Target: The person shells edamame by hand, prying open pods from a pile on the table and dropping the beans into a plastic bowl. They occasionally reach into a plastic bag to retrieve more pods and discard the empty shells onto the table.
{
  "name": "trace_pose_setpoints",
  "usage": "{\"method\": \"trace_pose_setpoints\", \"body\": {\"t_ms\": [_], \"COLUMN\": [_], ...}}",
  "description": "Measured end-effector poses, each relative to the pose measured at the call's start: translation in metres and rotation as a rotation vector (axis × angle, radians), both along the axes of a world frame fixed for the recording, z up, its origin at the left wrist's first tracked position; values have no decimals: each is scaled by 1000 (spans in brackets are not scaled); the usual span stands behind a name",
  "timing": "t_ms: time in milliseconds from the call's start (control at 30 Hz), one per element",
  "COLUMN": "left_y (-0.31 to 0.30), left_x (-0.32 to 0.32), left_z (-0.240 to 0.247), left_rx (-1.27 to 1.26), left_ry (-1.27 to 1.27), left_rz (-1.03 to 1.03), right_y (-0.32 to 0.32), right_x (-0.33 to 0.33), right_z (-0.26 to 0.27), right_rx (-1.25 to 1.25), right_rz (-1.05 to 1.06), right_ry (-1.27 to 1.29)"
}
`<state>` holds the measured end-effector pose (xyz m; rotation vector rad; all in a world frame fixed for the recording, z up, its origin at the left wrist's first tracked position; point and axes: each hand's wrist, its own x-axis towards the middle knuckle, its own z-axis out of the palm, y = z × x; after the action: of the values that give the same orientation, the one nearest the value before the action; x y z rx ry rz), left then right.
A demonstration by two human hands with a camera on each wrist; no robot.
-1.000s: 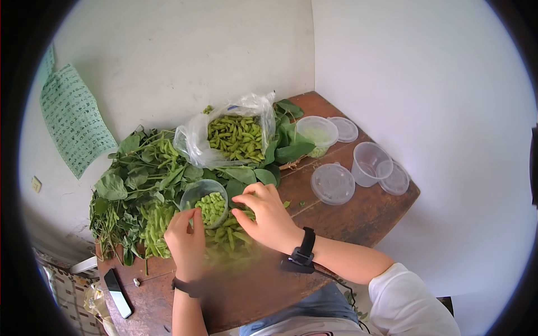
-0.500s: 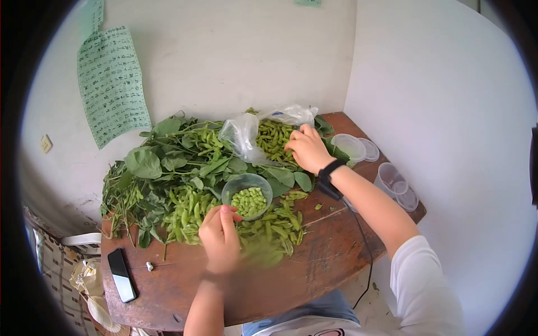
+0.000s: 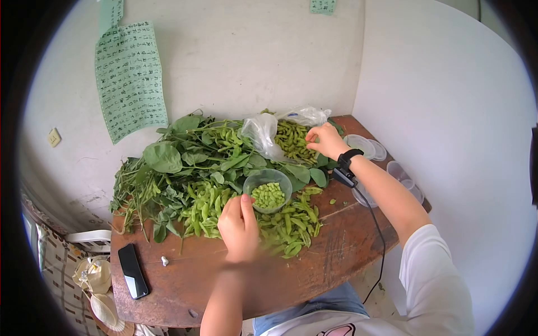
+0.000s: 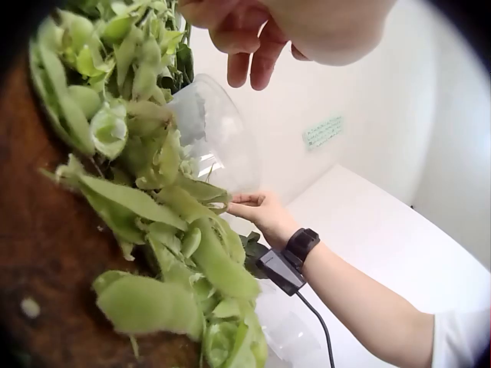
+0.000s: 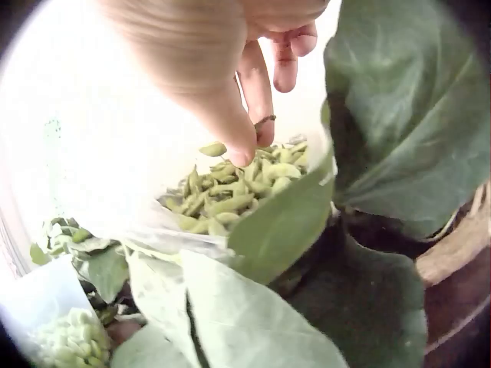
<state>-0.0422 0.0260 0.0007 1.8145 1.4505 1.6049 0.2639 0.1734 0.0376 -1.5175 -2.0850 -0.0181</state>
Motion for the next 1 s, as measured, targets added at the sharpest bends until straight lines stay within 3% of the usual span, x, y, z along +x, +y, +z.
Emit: {"method": "trace_pose_setpoints", "body": {"t_ms": [133,233,433,467,567,667,767,1000], "left_y": [-2,0,0,-1,-4,-4,-3,0], "left_x": [3,4,4,5,6,4,5,3], "left_z": [1,-2,-2,-1,5,6,4,3], "left_rx": [-7,1,-26,-59,-124,-96,-116,-72], "left_ry": [-15,-2,-46,-65,-89,-57,-43,8], "left_rz": [4,1,-25,-31,-55,-37,-30,-27], "right_y": [-33,-59,-45,-28,18,16,18,39], "right_x": [-14,-26,-17,-11,2,-7,-18,-13], "right_z": [19,19,11,4,-29,-7,-9,-39], "right_rx": [63,-16,197,329,376,145,107,286], "right_rz": [51,60,-182,-224,-268,-102,-91,-79], "right_ry": [33,216,308,181,-81,-185,-294,-369]}}
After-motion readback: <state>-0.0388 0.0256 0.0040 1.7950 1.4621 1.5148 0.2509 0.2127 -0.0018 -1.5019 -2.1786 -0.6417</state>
